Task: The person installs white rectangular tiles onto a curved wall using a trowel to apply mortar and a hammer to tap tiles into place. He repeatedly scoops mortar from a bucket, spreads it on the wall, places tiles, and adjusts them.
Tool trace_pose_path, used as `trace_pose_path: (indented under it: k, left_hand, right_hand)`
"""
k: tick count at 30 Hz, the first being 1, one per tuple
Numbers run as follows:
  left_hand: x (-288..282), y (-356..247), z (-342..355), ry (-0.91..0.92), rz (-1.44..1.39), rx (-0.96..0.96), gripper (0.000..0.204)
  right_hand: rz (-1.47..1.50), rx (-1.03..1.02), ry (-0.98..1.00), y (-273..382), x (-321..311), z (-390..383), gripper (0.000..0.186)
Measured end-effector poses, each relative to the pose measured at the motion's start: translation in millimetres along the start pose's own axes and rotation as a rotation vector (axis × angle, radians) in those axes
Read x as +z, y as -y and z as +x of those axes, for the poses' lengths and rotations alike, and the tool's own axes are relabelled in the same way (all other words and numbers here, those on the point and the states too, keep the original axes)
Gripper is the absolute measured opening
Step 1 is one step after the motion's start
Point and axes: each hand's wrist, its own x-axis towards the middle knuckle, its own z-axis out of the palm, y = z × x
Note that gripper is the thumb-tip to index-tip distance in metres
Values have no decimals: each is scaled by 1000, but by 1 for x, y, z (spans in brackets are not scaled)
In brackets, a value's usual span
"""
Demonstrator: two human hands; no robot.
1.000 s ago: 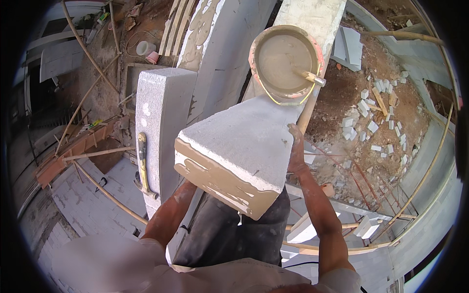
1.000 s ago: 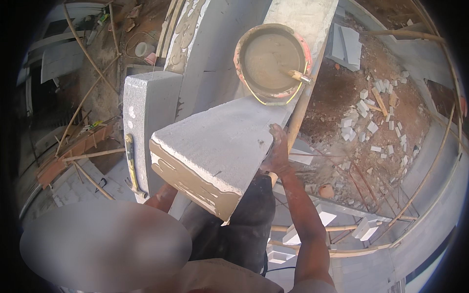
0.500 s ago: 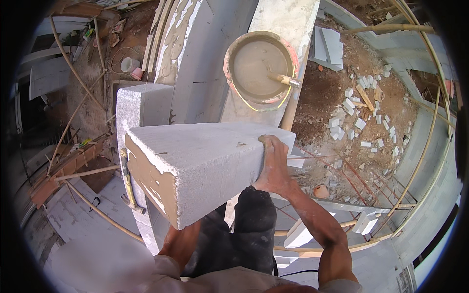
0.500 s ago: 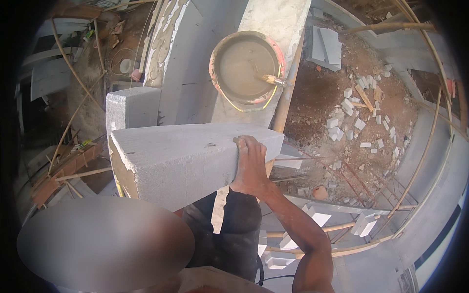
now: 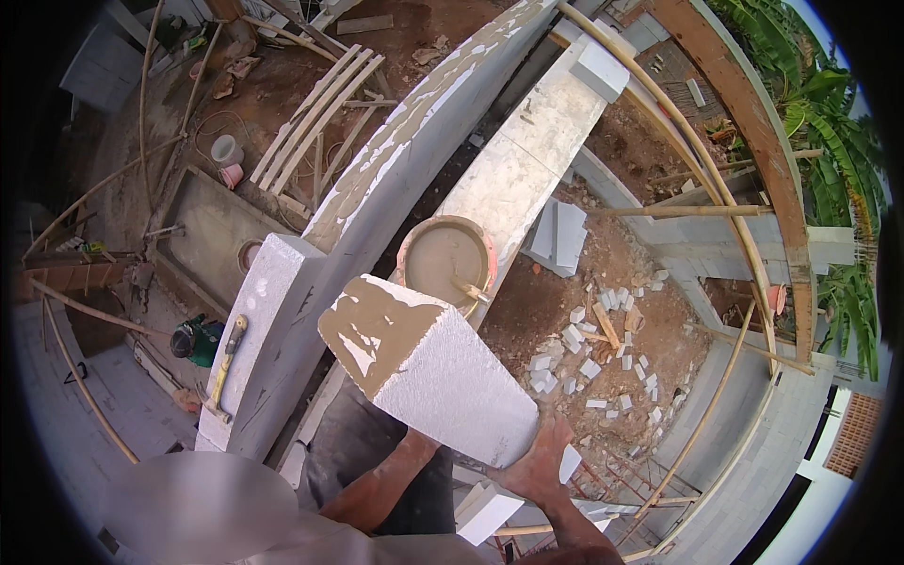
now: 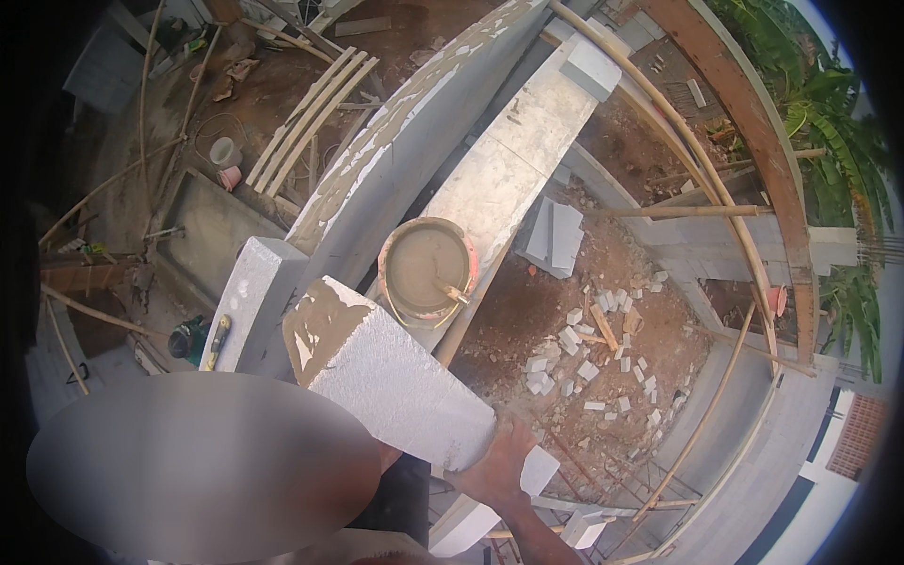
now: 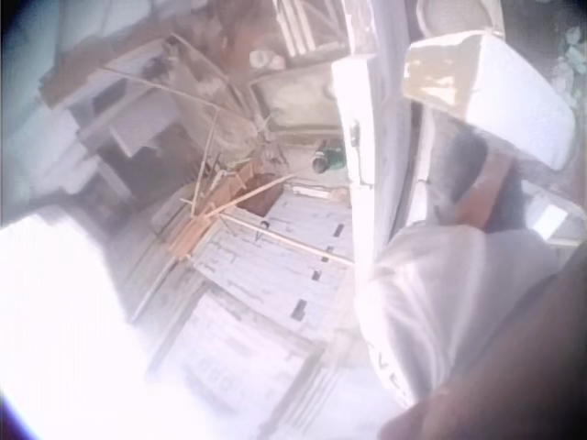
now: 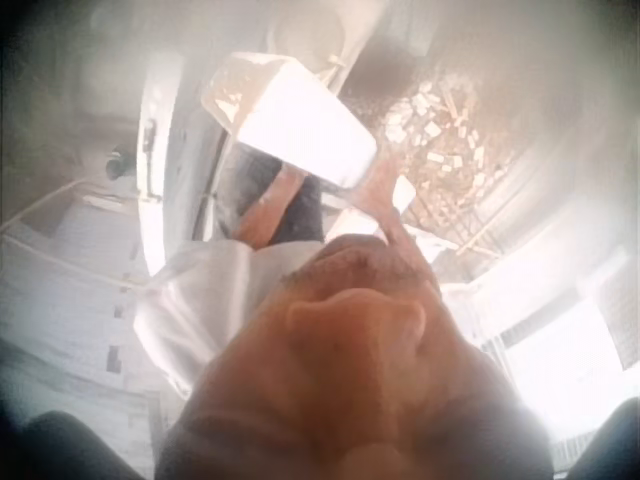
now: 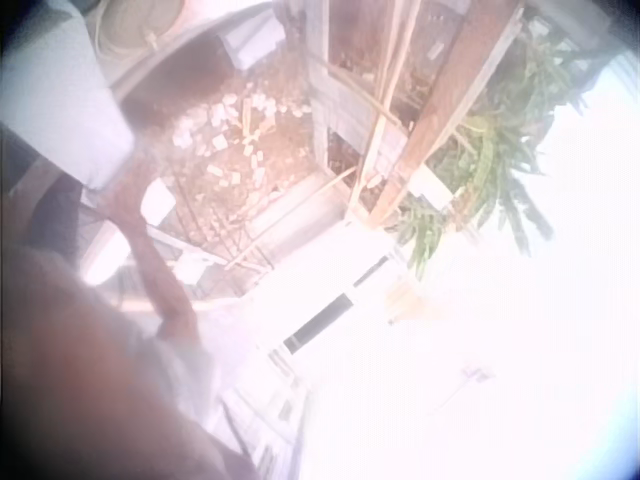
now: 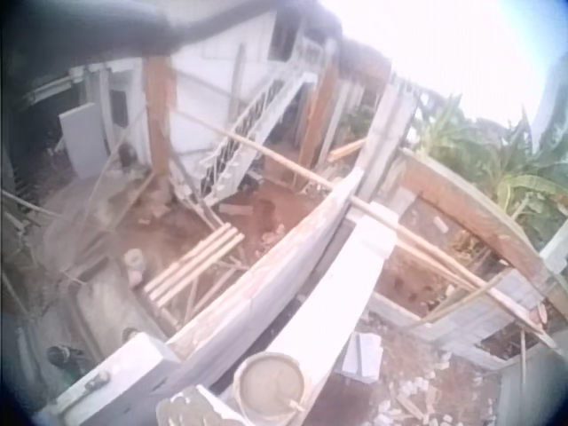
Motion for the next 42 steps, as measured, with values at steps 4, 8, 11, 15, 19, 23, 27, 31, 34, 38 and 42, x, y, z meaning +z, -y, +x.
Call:
trace_pose_path:
  k: [4,8,11,15,19,23,27,31,34,38,42]
  left_hand:
    - [37,13,10,1,-85,-19,44]
    - [87,16,25,18,-204,-8,41]
    - [128,1,39,45,-279,37,38]
    - [191,-32,55,-7,-374,49,36]
    - [258,-64,63,139,-345,97,46]
    - [313,-99,77,339,-252,194,48]
    - [370,-140,104,372,-406,255,48]
    - [420,-193,130,265,-673,265,49]
    - [436,-222,144,177,-732,283,50]
    - [390,-211,167,78,-435,623,59]
    - [196,-57,144,-676,294,995,59]
  right_hand:
    - [-249,-161,118,4,-59,13,134]
    - [-182,-278,116,15,-97,55,129]
    - [-256,-94,336,26,-113,101,133]
    - [-328,-257,187,47,-136,146,124]
    - [-386,-336,126,83,-178,195,121]
    - [-403,-504,172,137,-221,255,127]
    - [-592,-738,147,191,-246,307,126]
    - [-763,-981,144,250,-253,373,126]
    - [-878,-1160,170,286,-246,413,123]
    - [-1005,-1354,217,343,-219,473,120]
    - [-1064,-1576,250,365,-170,526,118]
